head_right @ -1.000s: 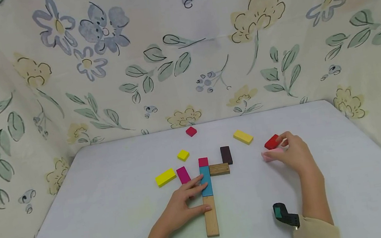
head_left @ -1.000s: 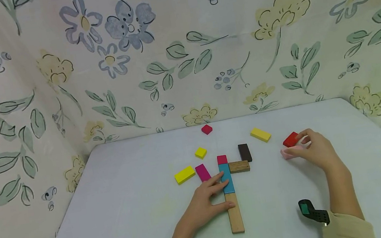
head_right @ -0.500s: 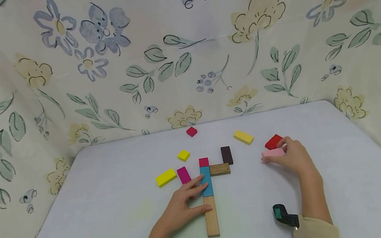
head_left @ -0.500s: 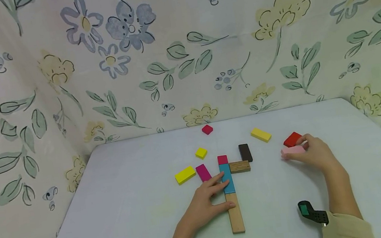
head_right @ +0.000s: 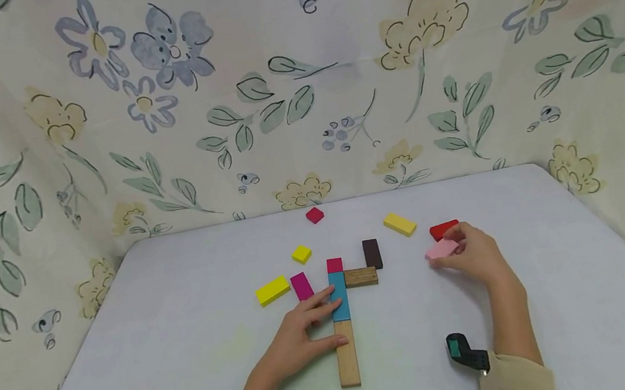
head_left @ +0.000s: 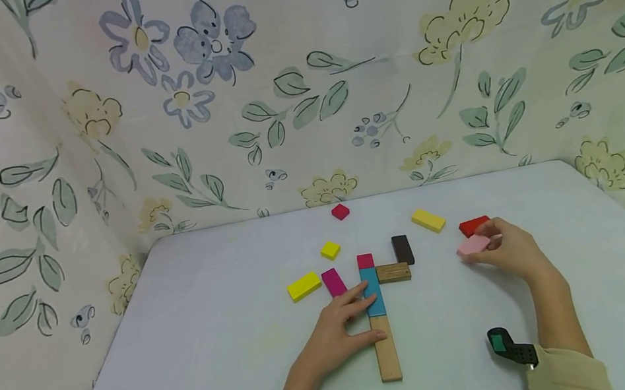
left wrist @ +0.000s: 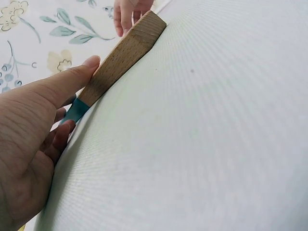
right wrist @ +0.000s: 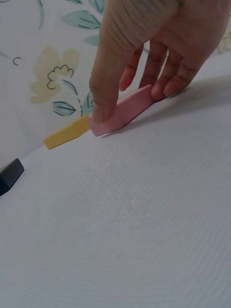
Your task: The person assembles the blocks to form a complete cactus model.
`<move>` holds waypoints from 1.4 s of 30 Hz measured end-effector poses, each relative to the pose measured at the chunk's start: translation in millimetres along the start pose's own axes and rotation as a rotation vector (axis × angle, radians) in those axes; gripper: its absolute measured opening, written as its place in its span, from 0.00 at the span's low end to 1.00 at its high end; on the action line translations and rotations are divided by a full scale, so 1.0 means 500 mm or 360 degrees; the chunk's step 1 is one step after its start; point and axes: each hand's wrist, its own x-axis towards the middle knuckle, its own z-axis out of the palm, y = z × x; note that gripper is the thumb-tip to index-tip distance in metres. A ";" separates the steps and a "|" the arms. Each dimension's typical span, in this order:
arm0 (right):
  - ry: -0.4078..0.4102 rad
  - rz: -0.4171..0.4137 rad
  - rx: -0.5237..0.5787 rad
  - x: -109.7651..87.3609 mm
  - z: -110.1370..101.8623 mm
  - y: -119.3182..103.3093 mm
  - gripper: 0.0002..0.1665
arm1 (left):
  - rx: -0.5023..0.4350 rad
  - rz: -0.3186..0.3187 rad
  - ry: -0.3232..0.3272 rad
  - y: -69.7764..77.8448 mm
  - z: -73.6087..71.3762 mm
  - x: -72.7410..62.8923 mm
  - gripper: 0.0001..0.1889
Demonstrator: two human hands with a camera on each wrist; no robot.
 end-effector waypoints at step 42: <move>-0.0082 -0.0143 -0.0036 0.008 0.007 -0.015 0.43 | 0.0008 -0.0007 0.0000 0.004 -0.001 -0.001 0.32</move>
